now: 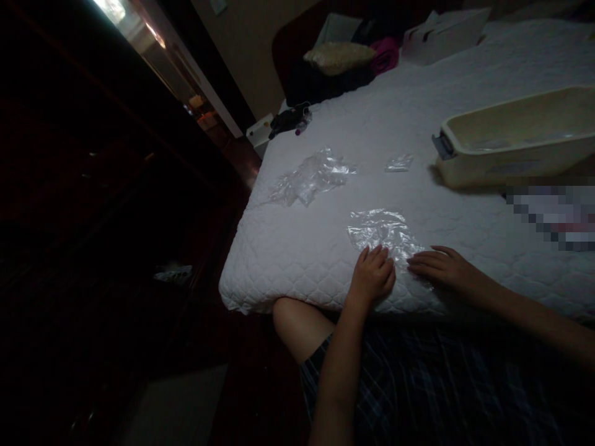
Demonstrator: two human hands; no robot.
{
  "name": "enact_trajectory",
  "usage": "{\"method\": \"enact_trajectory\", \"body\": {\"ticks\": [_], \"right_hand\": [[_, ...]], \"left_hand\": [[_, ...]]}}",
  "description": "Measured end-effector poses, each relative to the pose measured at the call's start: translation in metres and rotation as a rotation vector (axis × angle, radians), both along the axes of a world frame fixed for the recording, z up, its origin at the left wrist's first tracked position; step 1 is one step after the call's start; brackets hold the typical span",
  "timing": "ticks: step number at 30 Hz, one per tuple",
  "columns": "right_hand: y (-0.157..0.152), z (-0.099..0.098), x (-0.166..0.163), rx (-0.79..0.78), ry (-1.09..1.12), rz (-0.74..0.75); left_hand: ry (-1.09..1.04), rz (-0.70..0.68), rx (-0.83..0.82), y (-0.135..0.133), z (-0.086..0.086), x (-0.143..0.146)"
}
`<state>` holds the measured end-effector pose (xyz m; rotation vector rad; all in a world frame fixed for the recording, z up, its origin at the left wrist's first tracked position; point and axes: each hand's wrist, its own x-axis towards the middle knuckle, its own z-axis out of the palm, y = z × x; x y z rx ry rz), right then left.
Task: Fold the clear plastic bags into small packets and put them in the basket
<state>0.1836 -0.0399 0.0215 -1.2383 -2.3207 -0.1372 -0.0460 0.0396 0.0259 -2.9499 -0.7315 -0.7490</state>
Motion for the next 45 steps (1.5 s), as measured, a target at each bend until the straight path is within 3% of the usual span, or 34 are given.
{"method": "enact_trajectory", "body": {"ticks": [11,24,34,45], "right_hand": [[0.013,0.007,-0.014,-0.080,0.107,-0.129],[0.024,0.013,-0.035,-0.032,0.179,-0.323],[0.028,0.006,-0.033,0.044,0.046,-0.262],[0.026,0.001,-0.033,0.004,-0.088,-0.228]], "left_hand": [[0.037,-0.009,-0.027,0.000,0.001,0.000],[0.048,-0.006,-0.038,-0.001,0.002,-0.001],[0.036,-0.012,-0.037,0.000,0.001,0.000],[0.021,-0.014,-0.047,0.000,0.002,-0.001]]}}
